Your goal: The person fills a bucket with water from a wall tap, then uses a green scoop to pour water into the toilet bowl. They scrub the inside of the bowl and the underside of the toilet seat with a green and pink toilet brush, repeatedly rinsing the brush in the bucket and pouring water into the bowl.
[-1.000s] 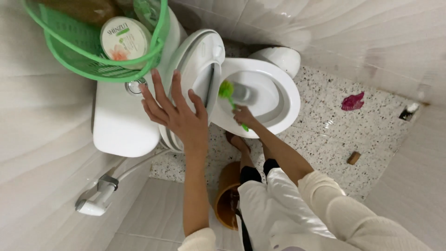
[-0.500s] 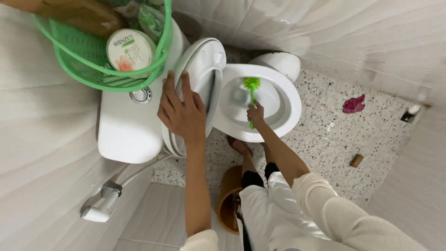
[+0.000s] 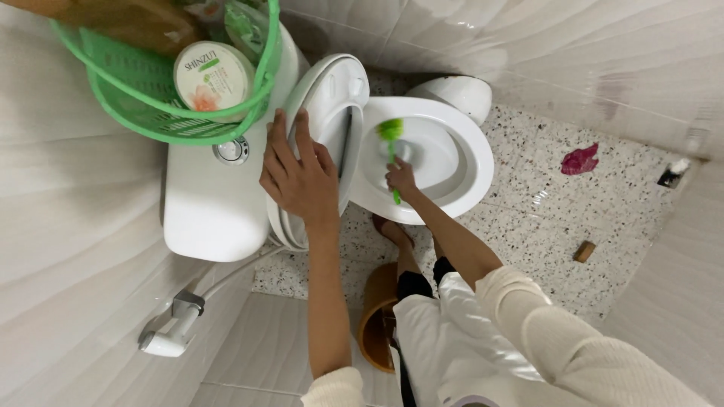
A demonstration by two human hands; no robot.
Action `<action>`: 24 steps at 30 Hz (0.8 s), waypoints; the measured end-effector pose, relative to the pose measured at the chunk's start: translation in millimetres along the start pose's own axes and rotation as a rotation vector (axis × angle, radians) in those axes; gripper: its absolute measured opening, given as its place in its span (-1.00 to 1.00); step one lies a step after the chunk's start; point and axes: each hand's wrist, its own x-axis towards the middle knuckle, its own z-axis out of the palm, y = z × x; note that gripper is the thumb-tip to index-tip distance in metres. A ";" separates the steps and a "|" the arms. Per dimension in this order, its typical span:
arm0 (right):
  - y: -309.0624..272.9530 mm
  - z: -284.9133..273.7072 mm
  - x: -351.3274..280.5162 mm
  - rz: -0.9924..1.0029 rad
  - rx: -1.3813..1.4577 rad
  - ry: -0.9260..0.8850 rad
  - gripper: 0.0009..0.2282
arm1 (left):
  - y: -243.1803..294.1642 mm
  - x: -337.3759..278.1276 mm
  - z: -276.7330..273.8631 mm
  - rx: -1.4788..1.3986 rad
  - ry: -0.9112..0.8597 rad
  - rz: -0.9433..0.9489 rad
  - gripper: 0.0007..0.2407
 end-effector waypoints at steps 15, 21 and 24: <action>-38.5 -13.0 -49.2 -0.116 -0.761 -0.224 -0.48 | 6.1 4.9 -7.1 -0.026 -0.020 -0.042 -0.71; -5.0 -25.1 -37.6 -0.117 -0.691 -0.066 -0.43 | 4.2 3.7 -4.8 -0.038 -0.003 -0.049 -0.78; -12.8 -4.9 -35.5 -0.152 -0.729 -0.188 -0.44 | 3.5 2.5 -6.8 -0.064 -0.054 -0.055 -0.76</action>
